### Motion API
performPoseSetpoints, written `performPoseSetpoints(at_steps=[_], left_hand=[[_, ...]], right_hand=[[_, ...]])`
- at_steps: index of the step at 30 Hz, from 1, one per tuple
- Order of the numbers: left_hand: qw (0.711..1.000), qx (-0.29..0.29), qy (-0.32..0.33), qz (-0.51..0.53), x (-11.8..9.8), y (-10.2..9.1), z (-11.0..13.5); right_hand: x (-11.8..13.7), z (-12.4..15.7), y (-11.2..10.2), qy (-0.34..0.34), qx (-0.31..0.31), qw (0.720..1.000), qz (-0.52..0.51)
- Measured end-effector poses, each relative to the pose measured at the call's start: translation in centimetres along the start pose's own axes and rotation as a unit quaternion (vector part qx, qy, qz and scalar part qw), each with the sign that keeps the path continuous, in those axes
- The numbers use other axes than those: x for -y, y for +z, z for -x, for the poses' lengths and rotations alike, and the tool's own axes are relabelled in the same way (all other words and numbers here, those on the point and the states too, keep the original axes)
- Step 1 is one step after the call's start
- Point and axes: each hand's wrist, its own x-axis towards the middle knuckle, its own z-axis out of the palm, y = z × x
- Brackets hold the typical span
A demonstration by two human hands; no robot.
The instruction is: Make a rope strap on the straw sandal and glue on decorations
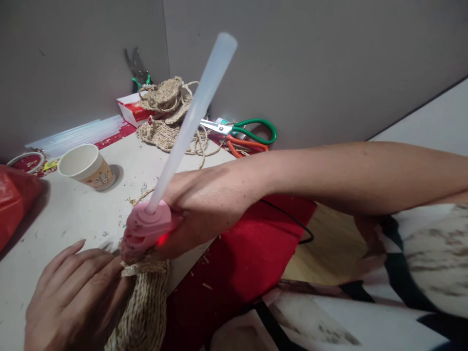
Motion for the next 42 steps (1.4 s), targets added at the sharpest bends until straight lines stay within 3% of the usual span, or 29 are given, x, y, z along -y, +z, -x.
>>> performPoseSetpoints(at_steps=[37, 42], left_hand=[[1.0, -0.012, 0.0, 0.005, 0.0, 0.0, 0.1], [1.0, -0.006, -0.012, 0.009, 0.0, -0.1, 0.2]], right_hand=[[-0.4, 0.6, -0.3, -0.003, 0.007, 1.0, -0.014], [-1.5, 2.0, -0.9, -0.005, -0.056, 0.998, 0.02]])
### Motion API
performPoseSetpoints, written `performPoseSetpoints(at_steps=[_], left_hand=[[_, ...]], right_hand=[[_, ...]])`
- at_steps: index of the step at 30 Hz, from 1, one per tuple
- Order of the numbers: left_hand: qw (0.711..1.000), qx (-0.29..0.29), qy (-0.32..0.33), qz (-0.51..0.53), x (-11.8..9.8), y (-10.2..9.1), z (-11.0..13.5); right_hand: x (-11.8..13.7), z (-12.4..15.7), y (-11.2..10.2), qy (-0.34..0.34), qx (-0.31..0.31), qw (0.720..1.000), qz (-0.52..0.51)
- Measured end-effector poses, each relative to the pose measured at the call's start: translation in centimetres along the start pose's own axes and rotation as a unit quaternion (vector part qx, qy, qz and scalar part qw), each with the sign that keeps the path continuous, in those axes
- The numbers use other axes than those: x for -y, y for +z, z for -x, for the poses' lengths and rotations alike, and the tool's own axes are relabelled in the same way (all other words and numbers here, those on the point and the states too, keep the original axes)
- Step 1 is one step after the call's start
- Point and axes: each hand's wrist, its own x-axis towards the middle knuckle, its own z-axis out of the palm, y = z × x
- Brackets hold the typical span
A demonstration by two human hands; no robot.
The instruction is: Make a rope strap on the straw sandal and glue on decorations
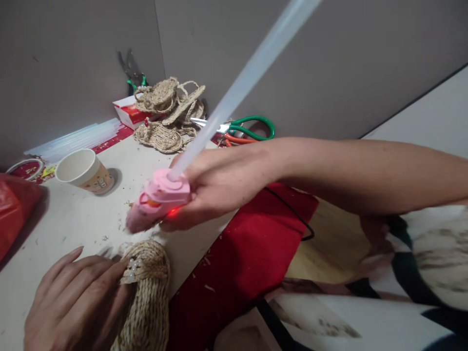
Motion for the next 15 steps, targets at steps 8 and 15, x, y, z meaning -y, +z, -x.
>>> performPoseSetpoints(at_steps=[8, 15], left_hand=[[1.0, 0.01, 0.026, -0.013, 0.2, -0.2, 0.1], [0.998, 0.03, 0.043, -0.028, 0.7, -0.4, 0.0]], right_hand=[[-4.1, 0.5, 1.0, 0.238, -0.048, 0.936, 0.255], [-2.3, -0.1, -1.1, 0.232, -0.04, 0.924, 0.301]])
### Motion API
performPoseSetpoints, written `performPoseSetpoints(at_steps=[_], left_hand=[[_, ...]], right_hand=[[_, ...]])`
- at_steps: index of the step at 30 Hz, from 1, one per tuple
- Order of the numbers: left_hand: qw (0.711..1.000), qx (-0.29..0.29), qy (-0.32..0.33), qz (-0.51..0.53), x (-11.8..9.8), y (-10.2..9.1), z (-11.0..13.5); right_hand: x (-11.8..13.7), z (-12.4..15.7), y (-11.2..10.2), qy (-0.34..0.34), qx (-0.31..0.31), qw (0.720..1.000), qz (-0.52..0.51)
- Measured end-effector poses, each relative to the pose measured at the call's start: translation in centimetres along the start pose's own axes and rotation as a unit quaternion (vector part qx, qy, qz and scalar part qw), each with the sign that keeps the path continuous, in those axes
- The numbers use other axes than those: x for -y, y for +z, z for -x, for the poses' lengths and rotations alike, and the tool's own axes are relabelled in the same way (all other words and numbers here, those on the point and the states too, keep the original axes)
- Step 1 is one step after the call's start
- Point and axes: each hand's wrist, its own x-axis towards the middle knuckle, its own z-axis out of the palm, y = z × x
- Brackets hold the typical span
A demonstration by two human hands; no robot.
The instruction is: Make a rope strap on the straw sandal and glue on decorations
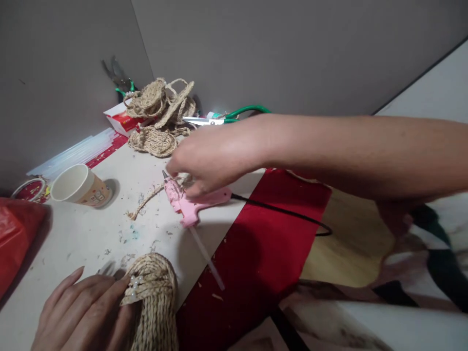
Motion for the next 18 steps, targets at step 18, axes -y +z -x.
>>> performPoseSetpoints(at_steps=[18], left_hand=[[1.0, 0.011, -0.018, 0.016, -0.3, -0.2, 0.0]], right_hand=[[10.9, -10.6, 1.1, -0.163, 0.009, 0.942, -0.292]])
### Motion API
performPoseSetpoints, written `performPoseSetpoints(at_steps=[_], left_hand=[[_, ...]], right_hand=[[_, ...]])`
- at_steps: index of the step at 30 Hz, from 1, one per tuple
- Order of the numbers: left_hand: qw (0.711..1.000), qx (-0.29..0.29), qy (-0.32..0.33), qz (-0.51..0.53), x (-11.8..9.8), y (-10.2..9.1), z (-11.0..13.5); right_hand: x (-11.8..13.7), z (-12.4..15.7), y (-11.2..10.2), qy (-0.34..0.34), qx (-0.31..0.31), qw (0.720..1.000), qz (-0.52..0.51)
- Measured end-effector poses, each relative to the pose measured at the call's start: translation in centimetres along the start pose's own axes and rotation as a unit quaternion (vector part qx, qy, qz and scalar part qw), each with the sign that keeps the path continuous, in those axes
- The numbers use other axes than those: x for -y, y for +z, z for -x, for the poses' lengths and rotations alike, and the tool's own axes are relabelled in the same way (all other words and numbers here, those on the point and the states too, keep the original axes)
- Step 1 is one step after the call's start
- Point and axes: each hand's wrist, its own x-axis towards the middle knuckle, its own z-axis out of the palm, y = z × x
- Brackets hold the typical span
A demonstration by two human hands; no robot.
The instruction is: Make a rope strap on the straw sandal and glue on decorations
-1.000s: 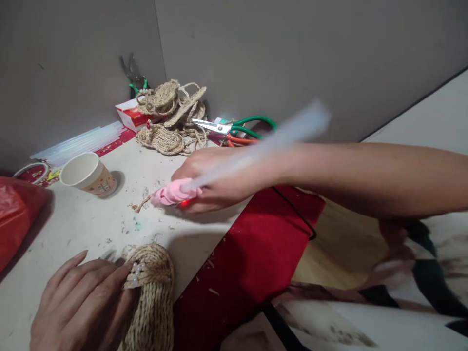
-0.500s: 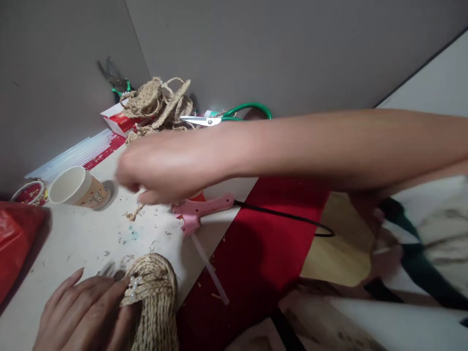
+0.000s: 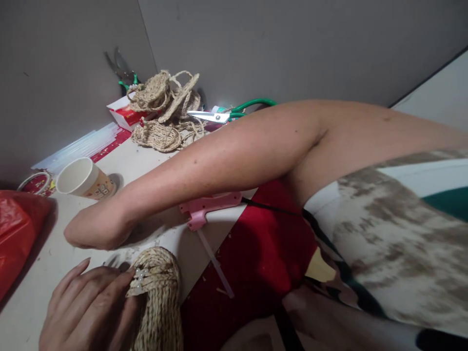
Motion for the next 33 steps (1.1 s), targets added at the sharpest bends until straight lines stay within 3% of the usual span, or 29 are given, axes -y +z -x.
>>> performPoseSetpoints(at_steps=[7, 13, 16, 20, 24, 26, 33], left_hand=[[1.0, 0.002, 0.005, 0.004, 0.0, 0.0, -0.1], [1.0, 0.002, -0.009, 0.011, -0.1, 0.0, -0.1], [1.0, -0.003, -0.012, 0.013, -0.2, 0.0, -0.1], [1.0, -0.001, -0.024, 0.018, -0.5, 0.0, -0.2], [0.999, -0.004, -0.039, 0.026, -0.6, 0.1, -0.4], [0.999, -0.006, -0.04, 0.028, -0.7, 0.2, -0.4], [0.999, -0.005, -0.026, 0.024, -0.5, 0.3, -0.1]], right_hand=[[-0.5, 0.5, -0.4, -0.002, -0.036, 0.999, 0.006], [-1.1, 0.7, -0.4, 0.011, -0.033, 0.999, 0.016], [-1.7, 0.4, -0.5, -0.014, -0.011, 1.0, 0.02], [-2.3, 2.0, -1.1, -0.013, 0.06, 0.993, -0.104], [-1.8, 5.3, -1.5, 0.055, 0.065, 0.958, -0.274], [-1.6, 6.7, -1.3, 0.083, 0.067, 0.947, -0.302], [-2.5, 7.7, 0.3, 0.052, 0.095, 0.935, -0.337]])
